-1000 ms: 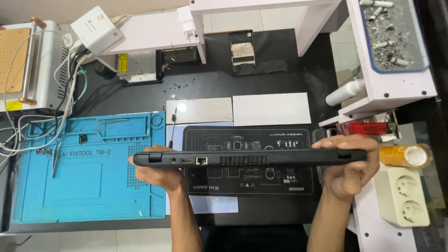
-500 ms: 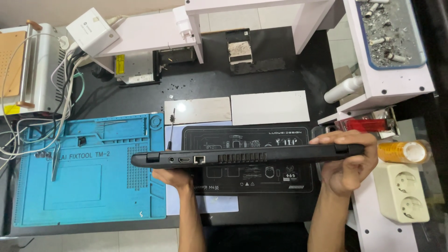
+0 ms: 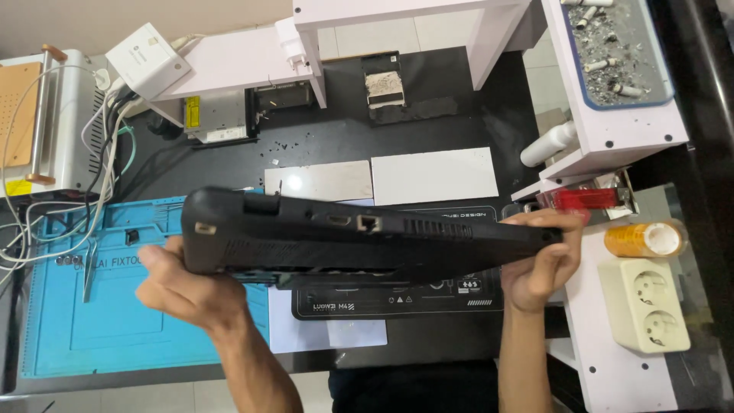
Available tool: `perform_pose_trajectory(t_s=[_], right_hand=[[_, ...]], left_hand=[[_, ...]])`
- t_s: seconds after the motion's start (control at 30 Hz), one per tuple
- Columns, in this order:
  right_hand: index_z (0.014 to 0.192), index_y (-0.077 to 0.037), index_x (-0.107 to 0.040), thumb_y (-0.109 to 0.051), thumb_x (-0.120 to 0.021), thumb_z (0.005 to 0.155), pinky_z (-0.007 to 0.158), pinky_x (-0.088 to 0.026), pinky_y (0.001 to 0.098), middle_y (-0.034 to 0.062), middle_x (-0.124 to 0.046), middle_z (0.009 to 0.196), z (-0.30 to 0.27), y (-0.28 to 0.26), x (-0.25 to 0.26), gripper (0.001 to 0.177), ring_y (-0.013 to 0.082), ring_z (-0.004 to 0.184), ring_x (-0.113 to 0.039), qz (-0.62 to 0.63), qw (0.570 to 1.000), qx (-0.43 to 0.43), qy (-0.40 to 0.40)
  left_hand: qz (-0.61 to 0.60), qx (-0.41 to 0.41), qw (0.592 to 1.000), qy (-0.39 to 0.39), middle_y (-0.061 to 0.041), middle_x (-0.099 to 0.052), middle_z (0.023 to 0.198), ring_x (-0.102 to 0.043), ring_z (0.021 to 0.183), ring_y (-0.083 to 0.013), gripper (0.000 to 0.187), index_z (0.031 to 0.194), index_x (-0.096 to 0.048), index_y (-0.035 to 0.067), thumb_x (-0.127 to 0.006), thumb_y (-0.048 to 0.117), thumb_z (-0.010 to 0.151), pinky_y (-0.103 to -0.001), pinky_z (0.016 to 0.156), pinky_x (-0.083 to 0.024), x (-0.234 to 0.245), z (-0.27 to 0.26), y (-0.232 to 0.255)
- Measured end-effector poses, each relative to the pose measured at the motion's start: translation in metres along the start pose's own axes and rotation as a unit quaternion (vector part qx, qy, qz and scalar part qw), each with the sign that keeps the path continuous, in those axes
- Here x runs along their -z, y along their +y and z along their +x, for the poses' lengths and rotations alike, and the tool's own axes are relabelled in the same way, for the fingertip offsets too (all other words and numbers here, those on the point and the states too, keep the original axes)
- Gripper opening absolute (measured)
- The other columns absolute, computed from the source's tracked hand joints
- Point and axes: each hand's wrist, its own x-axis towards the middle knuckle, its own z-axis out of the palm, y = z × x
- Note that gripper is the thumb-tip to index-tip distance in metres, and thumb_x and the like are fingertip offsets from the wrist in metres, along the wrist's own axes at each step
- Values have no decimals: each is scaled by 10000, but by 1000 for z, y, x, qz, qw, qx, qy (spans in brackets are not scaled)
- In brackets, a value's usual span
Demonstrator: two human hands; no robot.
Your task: The person uses a screwdriver to tighten screws on the laptop's motherboard and cooling system. They then place a small circuit board into a slot, reattach the bottom cover, and inspect the exterior ports of the laptop.
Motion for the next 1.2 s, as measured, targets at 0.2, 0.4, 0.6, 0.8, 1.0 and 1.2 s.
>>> perform_pose_trajectory(t_s=[0.2, 0.4, 0.6, 0.8, 1.0, 1.2], right_hand=[[1124, 79, -596, -572, -606, 1082, 792, -449, 242, 98, -608, 1012, -25, 33, 7, 652, 124, 880, -554, -65, 996, -33, -45], [1077, 36, -693, -558, -599, 1023, 640, -314, 208, -23, -557, 794, -47, 55, 28, 603, 27, 725, -453, -212, 971, -88, -67], [1300, 67, -505, -494, -480, 1107, 826, -448, 186, 11, -608, 1107, -10, 7, -31, 594, 74, 998, -540, -173, 977, -30, -121], [1334, 50, -503, -416, -390, 1139, 959, -426, 257, 29, -593, 1182, -12, 19, -24, 517, 124, 1081, -531, -186, 974, -56, -112], [1419, 30, -537, -415, -426, 1137, 793, -381, 244, -8, -516, 987, -35, 64, 10, 539, 77, 858, -407, -144, 973, -165, -75], [1385, 31, -517, -484, -380, 1149, 1032, -423, 274, 31, -591, 1206, -13, 35, -12, 583, 124, 1105, -522, -176, 978, -73, -89]], left_hand=[[166, -219, 959, -72, -115, -587, 620, -535, 491, -180, 500, 741, -489, -37, -300, 145, 1167, -302, 506, -342, 3, 57, 60], [215, -416, 874, -128, -128, -633, 696, -493, 494, -248, 426, 787, -577, -46, -390, 26, 1162, -338, 493, -287, -14, 71, 93], [199, -450, 856, -156, -56, -441, 552, -360, 438, -220, 473, 649, -487, 47, -468, 71, 1121, -363, 479, -250, -48, 54, 137], [196, -517, 818, -156, -17, -519, 662, -497, 509, -181, 407, 721, -532, 99, -473, 92, 1124, -313, 504, -329, -67, 42, 140], [205, -531, 807, -158, 5, -548, 686, -515, 552, -162, 374, 736, -550, 123, -485, 80, 1101, -316, 533, -325, -76, 35, 129], [203, -532, 807, -157, -1, -533, 670, -506, 570, -176, 396, 725, -556, 117, -511, 99, 1117, -335, 554, -330, -74, 32, 133]])
